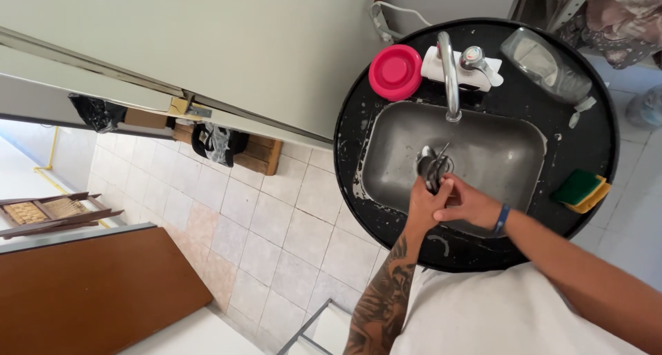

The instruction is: Washing and rinsing kitchen utensils and containers in a sink

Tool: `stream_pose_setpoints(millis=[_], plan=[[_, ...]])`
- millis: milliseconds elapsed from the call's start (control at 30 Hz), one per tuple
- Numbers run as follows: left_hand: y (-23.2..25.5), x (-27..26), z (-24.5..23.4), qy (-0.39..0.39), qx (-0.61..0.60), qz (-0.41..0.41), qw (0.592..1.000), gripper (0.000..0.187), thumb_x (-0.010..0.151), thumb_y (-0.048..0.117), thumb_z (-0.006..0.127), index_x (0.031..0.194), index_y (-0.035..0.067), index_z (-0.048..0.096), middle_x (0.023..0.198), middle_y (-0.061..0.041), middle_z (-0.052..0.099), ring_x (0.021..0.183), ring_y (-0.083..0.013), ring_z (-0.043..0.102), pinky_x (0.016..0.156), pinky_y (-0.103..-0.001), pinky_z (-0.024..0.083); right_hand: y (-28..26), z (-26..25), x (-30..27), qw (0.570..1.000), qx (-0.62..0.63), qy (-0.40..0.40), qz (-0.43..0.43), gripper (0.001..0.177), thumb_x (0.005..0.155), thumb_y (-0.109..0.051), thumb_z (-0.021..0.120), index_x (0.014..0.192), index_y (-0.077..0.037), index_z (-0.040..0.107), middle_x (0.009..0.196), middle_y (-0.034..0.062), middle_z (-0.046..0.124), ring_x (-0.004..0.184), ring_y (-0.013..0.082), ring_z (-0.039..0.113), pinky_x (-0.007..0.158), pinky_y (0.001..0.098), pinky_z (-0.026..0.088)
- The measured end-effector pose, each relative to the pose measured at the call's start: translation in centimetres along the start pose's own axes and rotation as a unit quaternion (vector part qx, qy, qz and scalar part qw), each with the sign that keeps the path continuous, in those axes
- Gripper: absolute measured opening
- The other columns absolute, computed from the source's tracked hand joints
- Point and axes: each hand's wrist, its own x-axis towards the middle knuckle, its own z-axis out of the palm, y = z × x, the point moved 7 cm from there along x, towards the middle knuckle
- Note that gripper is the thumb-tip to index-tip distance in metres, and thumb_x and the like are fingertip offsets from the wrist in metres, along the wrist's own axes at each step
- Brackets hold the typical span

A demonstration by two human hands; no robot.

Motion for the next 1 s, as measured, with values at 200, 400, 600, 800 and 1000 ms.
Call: stream_pose_setpoints(millis=[200,400,600,800,1000], plan=[[-0.2,-0.4,-1.3,0.021,-0.132,-0.229,0.964,0.042,0.089,0.041,0.08,0.081,0.003,0.063,0.07,-0.025,0.065,0.073,-0.029,0.069,0.063,-0.044,0.051,-1.9,-0.4,0.2,0.977,-0.173,-0.113,-0.055,0.139,0.051,-0.008,0.108,0.162,-0.006,0.023,0.147,0.0201,0.056,0.127,0.0268,0.055,0.113,0.0538,0.042],[-0.9,-1.3,-1.5,0.0,-0.184,-0.358,0.916,0.082,0.084,0.057,0.081,0.137,0.0,0.056,0.137,-0.03,0.059,0.137,-0.0352,0.053,0.116,-0.049,0.04,-6.8,4.7,-1.0,0.965,-0.255,-0.008,-0.063,0.116,0.073,-0.02,0.092,0.165,-0.009,0.023,0.143,0.0246,0.057,0.125,0.0394,0.06,0.107,0.0566,0.047],[0.0,0.8,-0.7,-0.069,-0.177,-0.347,0.918,0.093,0.086,0.044,0.077,0.153,-0.006,0.036,0.154,-0.033,0.04,0.146,-0.0426,0.039,0.121,-0.054,0.033,-1.1,1.0,-0.3,0.881,-0.458,0.122,0.007,0.056,0.088,-0.041,0.073,0.13,-0.008,0.057,0.091,0.023,0.077,0.085,0.0468,0.074,0.077,0.0581,0.058],[2.4,-1.8,-6.5,-0.095,-0.008,-0.394,0.914,0.105,0.082,0.061,0.073,0.161,0.009,0.027,0.164,-0.023,0.028,0.151,-0.0334,0.035,0.122,-0.044,0.037,0.7,-2.1,-1.3,0.702,-0.692,-0.074,0.152,0.055,0.092,-0.046,0.062,0.136,-0.015,0.052,0.111,0.0191,0.078,0.109,0.0387,0.075,0.098,0.0505,0.059],[-1.2,-4.6,-9.4,0.055,-0.12,-0.299,0.945,0.079,0.095,0.034,0.075,0.15,-0.009,0.037,0.152,-0.036,0.027,0.133,-0.0474,0.052,0.103,-0.042,0.06,1.1,-1.9,-1.4,0.721,-0.658,-0.159,0.146,0.058,0.093,-0.033,0.063,0.144,-0.007,0.048,0.114,0.0253,0.075,0.113,0.0445,0.07,0.097,0.0558,0.056]])
